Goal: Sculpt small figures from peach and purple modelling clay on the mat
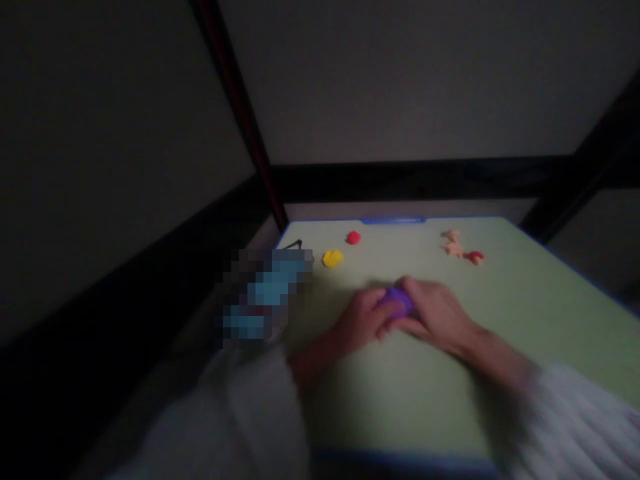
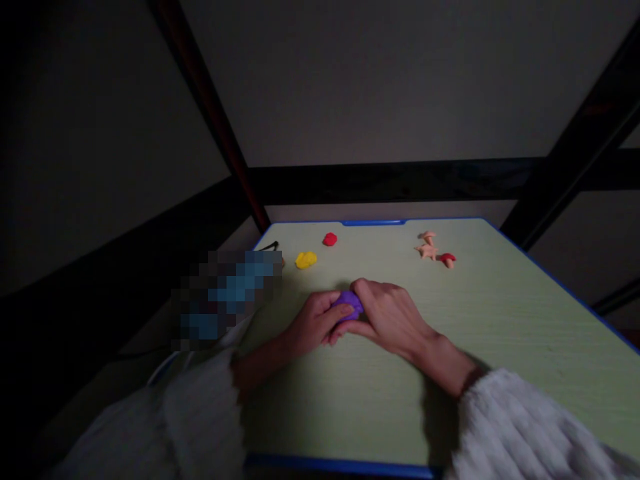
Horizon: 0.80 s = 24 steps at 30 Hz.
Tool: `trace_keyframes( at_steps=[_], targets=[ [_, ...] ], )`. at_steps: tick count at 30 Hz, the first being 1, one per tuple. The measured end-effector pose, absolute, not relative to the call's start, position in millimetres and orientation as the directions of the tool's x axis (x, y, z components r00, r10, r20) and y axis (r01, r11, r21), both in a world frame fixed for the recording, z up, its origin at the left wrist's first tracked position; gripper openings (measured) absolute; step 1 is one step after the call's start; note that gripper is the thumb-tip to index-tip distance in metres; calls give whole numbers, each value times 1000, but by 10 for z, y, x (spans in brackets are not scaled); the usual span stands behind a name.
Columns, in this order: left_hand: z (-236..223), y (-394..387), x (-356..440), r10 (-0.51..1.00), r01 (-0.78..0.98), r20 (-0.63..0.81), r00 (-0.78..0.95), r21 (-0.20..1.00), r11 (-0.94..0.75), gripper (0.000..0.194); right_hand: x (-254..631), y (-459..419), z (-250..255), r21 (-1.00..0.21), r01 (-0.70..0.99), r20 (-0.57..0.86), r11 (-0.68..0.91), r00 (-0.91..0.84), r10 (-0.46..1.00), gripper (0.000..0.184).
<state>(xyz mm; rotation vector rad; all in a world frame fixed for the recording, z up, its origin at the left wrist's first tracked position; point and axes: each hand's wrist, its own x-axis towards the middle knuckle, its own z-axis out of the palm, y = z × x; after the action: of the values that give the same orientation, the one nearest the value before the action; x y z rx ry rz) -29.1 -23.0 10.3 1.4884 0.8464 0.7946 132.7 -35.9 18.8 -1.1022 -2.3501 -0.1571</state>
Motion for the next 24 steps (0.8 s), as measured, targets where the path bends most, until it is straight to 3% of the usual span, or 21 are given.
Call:
trace_keyframes(
  at_steps=[9,16,20,24],
  targets=[
    [68,-263,-249,722,7,-60,690,997,77,34,1406,-366,222,31,648,605,761,-618,502,46],
    [-46,-289,-190,744,-8,-63,665,996,91,65,1389,-329,202,56,552,657,832,-648,386,42],
    [-38,-262,-179,735,-31,-72,674,992,126,60,1375,-357,211,-69,478,697,876,-605,385,37],
    [55,-286,-145,727,-136,-49,685,972,194,57,1324,-437,234,-382,465,721,798,-390,572,39]
  ],
)
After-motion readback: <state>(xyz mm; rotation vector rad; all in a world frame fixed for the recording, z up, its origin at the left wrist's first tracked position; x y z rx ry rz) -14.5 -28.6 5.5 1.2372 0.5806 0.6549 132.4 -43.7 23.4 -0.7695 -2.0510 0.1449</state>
